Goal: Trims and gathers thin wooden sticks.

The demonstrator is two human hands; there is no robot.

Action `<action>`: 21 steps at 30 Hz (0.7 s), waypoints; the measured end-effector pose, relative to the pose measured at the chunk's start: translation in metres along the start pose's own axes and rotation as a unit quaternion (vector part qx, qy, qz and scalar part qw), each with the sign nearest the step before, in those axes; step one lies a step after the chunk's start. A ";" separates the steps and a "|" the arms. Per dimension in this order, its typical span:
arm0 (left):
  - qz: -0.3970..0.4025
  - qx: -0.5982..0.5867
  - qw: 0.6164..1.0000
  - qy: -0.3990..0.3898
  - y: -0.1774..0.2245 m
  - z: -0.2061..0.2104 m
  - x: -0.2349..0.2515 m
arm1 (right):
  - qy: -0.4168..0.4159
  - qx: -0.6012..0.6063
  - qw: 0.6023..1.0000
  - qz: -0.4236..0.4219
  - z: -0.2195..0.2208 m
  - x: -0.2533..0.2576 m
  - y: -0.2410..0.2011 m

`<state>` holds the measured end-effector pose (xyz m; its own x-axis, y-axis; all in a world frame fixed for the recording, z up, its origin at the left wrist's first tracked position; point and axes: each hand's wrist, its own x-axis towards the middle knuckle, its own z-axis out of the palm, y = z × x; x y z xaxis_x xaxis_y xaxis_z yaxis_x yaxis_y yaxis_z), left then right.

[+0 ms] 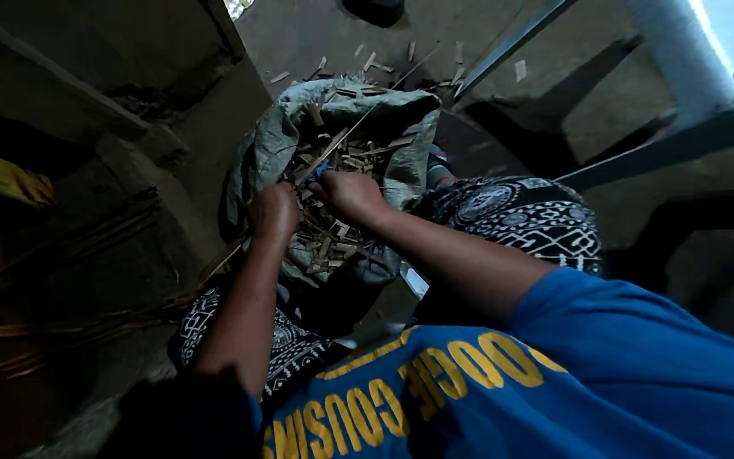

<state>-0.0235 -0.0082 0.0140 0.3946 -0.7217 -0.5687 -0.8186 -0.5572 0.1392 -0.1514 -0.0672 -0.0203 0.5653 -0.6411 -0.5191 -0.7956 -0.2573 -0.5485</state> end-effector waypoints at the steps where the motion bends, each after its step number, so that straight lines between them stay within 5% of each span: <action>1: 0.001 0.009 1.000 0.000 0.001 0.001 -0.001 | 0.010 -0.010 1.000 0.017 -0.001 0.001 0.001; 5: 0.005 -0.002 1.000 0.007 -0.008 -0.005 -0.004 | 0.054 0.040 0.992 0.107 -0.018 0.022 0.026; 7: 0.001 -0.028 1.000 0.015 -0.015 -0.009 -0.003 | 0.067 0.148 0.984 0.076 -0.018 0.027 0.032; 10: 0.014 -0.069 0.998 -0.006 -0.019 -0.009 -0.002 | 0.024 0.385 0.921 0.051 0.005 0.022 0.025; 13: 0.049 -0.149 0.988 -0.017 -0.024 -0.003 -0.005 | -0.034 0.498 0.864 0.062 0.012 0.009 0.012; 16: 0.045 -0.217 0.974 -0.051 -0.035 -0.008 -0.018 | 0.008 0.514 0.854 0.082 0.004 0.004 0.006; 21: 0.026 -0.303 0.944 -0.126 -0.054 -0.014 -0.050 | 0.065 0.420 0.905 0.024 -0.003 -0.026 -0.002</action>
<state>0.0063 0.0520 0.0459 0.1860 -0.6758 -0.7133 -0.4143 -0.7122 0.5667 -0.1655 -0.0522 -0.0039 0.4615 -0.7301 -0.5040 -0.3418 0.3779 -0.8604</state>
